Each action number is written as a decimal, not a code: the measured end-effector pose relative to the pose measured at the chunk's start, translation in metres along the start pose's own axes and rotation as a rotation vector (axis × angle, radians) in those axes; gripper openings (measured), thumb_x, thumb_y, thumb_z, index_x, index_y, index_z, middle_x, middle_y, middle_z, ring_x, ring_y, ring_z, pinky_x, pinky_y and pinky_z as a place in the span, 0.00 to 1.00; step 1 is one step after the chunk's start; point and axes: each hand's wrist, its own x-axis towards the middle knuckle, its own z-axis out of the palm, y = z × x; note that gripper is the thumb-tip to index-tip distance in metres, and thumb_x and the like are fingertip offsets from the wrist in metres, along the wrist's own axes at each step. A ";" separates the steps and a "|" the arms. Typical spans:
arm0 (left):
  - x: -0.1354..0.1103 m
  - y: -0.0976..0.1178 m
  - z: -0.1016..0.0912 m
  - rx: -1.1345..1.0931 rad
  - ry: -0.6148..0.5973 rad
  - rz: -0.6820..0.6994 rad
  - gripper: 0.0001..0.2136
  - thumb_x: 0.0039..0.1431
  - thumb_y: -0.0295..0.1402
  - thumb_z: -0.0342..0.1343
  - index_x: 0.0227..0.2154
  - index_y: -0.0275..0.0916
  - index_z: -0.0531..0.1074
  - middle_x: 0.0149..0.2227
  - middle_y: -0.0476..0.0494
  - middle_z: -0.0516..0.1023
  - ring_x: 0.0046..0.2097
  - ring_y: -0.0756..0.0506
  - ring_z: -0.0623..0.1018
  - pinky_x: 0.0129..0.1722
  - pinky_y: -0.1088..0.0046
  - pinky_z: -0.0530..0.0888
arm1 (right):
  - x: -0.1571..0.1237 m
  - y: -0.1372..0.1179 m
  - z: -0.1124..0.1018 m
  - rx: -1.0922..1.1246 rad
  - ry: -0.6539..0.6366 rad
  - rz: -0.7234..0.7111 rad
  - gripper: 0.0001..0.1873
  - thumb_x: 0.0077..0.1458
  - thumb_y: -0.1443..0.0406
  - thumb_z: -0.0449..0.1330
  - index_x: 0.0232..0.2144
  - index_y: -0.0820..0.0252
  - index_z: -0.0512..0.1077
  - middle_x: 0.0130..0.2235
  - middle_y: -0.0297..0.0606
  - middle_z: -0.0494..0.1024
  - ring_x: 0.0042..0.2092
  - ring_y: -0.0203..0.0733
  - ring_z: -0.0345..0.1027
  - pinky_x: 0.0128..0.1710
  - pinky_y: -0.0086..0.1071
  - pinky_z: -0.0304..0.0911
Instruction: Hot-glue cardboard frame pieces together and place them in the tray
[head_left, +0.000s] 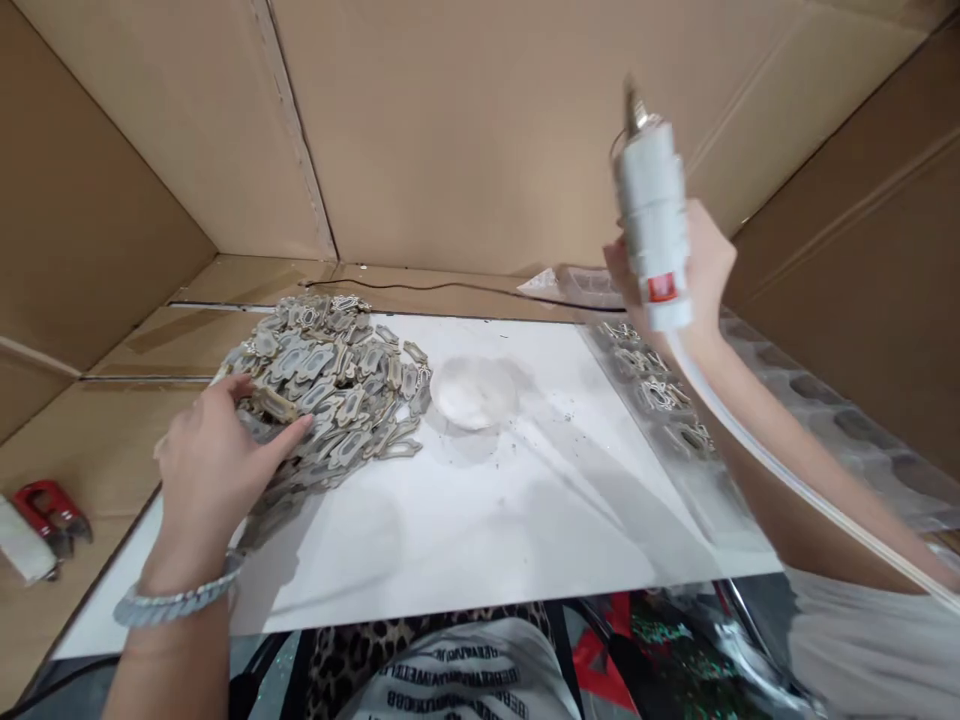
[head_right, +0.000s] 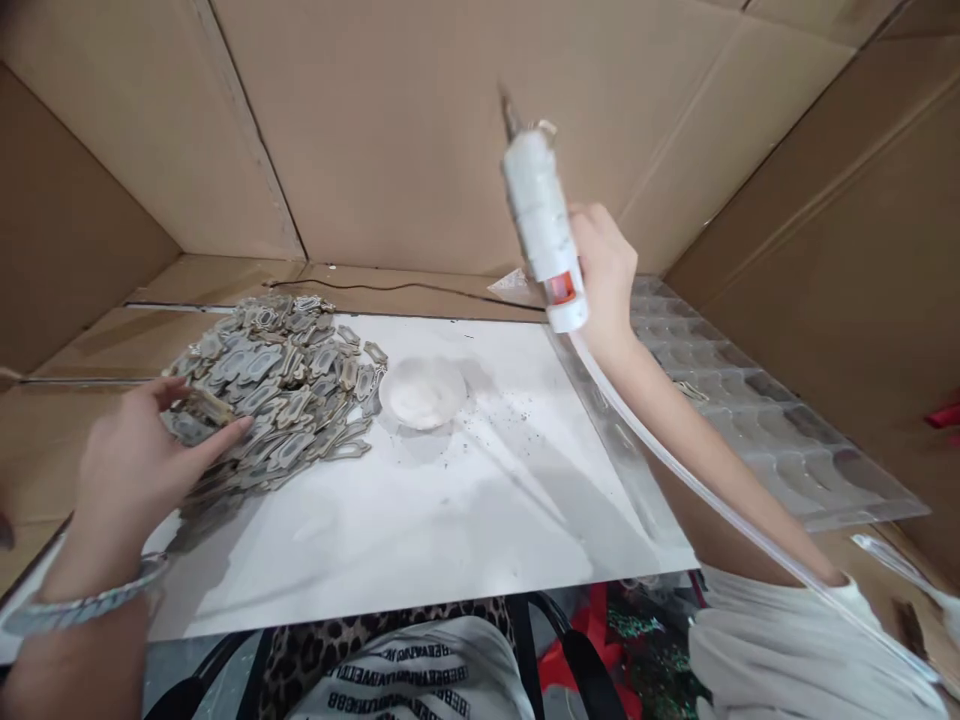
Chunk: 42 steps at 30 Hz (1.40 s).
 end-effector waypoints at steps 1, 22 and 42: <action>0.001 0.002 -0.001 -0.004 -0.014 0.003 0.35 0.55 0.55 0.52 0.57 0.31 0.62 0.56 0.27 0.73 0.58 0.23 0.71 0.54 0.41 0.69 | 0.002 0.008 -0.003 -0.165 0.027 -0.054 0.11 0.53 0.65 0.62 0.27 0.51 0.61 0.48 0.39 0.69 0.54 0.46 0.58 0.54 0.37 0.54; 0.012 -0.002 0.016 -0.118 0.034 0.023 0.37 0.52 0.51 0.57 0.59 0.31 0.60 0.56 0.28 0.72 0.58 0.28 0.72 0.58 0.47 0.69 | -0.029 0.107 0.031 -1.158 -0.631 0.021 0.13 0.61 0.69 0.57 0.48 0.65 0.72 0.51 0.51 0.74 0.46 0.48 0.73 0.45 0.37 0.64; 0.022 -0.025 0.028 -0.148 0.039 0.072 0.39 0.53 0.57 0.54 0.59 0.30 0.62 0.49 0.28 0.75 0.55 0.26 0.74 0.53 0.46 0.73 | -0.049 0.087 -0.010 -1.042 -0.566 0.124 0.34 0.52 0.70 0.61 0.62 0.59 0.62 0.62 0.52 0.66 0.59 0.60 0.65 0.54 0.47 0.63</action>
